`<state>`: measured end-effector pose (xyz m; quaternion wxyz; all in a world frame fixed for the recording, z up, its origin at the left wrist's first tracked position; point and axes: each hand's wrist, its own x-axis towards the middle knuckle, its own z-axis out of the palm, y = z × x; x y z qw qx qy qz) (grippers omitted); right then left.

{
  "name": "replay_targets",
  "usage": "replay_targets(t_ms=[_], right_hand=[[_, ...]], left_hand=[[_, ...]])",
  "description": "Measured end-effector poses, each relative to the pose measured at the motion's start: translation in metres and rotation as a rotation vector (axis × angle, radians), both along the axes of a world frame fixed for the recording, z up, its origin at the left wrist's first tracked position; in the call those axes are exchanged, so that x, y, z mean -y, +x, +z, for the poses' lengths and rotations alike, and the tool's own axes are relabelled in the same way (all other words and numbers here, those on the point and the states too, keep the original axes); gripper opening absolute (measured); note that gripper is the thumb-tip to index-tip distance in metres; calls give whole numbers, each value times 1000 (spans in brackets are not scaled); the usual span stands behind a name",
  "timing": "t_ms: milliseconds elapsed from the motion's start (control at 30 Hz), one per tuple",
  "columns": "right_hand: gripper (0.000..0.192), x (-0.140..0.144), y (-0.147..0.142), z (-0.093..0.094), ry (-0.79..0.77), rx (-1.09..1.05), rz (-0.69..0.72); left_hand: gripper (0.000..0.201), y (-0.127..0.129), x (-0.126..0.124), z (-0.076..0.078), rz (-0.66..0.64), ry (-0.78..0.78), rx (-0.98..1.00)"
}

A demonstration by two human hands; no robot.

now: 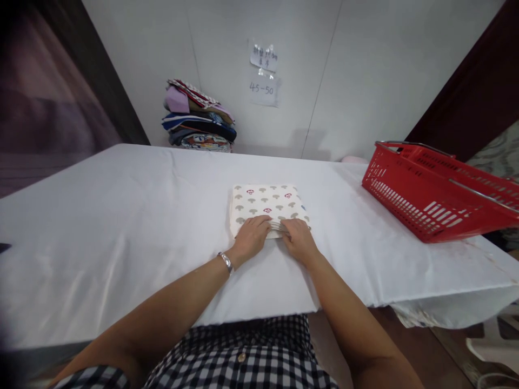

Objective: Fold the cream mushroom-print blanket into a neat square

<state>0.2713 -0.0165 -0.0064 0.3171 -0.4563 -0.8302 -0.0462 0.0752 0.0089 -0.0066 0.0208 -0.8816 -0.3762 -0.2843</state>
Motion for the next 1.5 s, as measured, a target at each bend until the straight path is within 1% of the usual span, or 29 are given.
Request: replay_targets(t_ms=[67,200,367,467,533,633,767,933,1000,1100,1233,1333,1400,1500], right_hand=[[36,1,-1,1,-3,18,-11],[31,-2,-3,0,13,62,-88],[31,-5,-2,-1,34,92,-121],[30,-5,-2,0,43,99,-127],[29,-4,-2,0,49,106,-125],[28,-4,-2,0,69,118,-120],[27,-4,-2,-2,51,137,-122],[28,-4,-1,-3,18,144,-139],[27,-4,-1,-2,13,143,-142],[26,-6,-1,-2,20,145,-135],[30,-3,2,-3,72,145,-94],[32,6,6,-3,159,86,-116],[28,13,9,-3,191,51,-130],[22,21,9,-4,173,63,-122]], left_hand=[[20,0,1,3,4,-21,12],[18,-2,2,9,-20,-27,30],[18,-4,1,6,-53,-16,-19],[34,-3,1,3,-33,8,-55],[39,-3,1,3,0,18,-81],[33,-3,1,2,43,26,-109],[26,-3,0,2,48,33,-145],[25,-1,2,8,58,44,-173],[28,1,2,11,49,72,-172],[24,4,0,12,3,92,-194],[18,5,-2,10,12,5,-182],[18,4,-2,10,24,-66,-151],[20,2,-2,12,19,-102,-147],[20,2,-2,14,17,-125,-130]])
